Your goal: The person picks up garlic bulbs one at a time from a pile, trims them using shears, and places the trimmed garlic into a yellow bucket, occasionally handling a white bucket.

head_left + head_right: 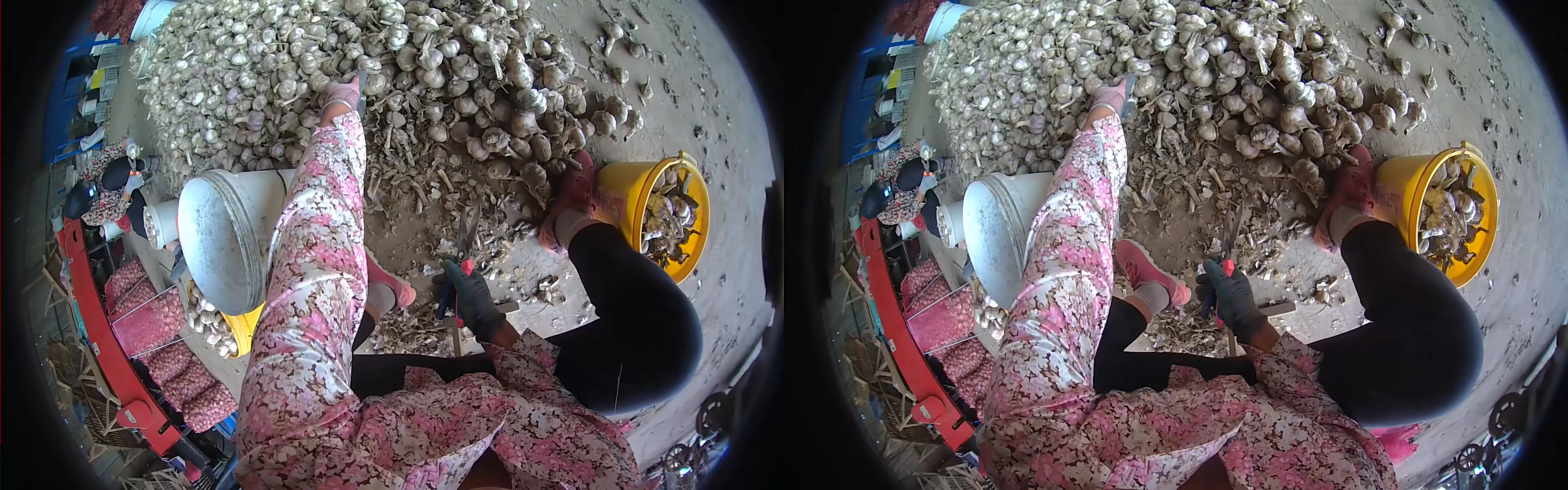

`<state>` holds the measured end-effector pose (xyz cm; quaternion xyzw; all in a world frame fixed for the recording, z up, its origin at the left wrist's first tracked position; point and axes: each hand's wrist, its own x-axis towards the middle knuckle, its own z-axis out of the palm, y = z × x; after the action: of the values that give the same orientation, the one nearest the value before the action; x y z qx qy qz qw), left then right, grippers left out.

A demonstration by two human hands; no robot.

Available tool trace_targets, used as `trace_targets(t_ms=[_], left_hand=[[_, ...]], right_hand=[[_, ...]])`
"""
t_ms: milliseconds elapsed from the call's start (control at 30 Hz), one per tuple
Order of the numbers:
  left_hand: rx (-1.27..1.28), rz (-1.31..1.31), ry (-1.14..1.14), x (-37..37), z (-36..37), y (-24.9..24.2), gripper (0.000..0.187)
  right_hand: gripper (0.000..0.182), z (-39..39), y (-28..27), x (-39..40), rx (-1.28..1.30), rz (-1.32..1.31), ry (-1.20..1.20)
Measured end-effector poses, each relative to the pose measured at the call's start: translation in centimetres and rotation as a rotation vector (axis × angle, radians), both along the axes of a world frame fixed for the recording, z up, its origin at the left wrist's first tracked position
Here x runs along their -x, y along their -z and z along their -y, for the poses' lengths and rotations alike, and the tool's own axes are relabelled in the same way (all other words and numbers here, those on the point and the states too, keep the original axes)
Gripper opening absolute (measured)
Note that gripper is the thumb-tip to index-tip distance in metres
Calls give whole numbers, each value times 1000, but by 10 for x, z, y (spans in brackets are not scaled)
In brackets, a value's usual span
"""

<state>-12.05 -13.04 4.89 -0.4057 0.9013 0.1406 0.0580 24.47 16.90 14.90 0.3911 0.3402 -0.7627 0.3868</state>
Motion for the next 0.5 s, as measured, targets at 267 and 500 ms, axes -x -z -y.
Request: trace_targets(t_ms=[267, 500], left_hand=[[-1335, -574, -20, -131, -63, -63, 44], [-1616, -826, 85, -304, -133, -103, 62]], right_hand=[[44, -1, 13, 0, -231, -357, -88], [65, -30, -47, 30, -1113, -1185, -663]])
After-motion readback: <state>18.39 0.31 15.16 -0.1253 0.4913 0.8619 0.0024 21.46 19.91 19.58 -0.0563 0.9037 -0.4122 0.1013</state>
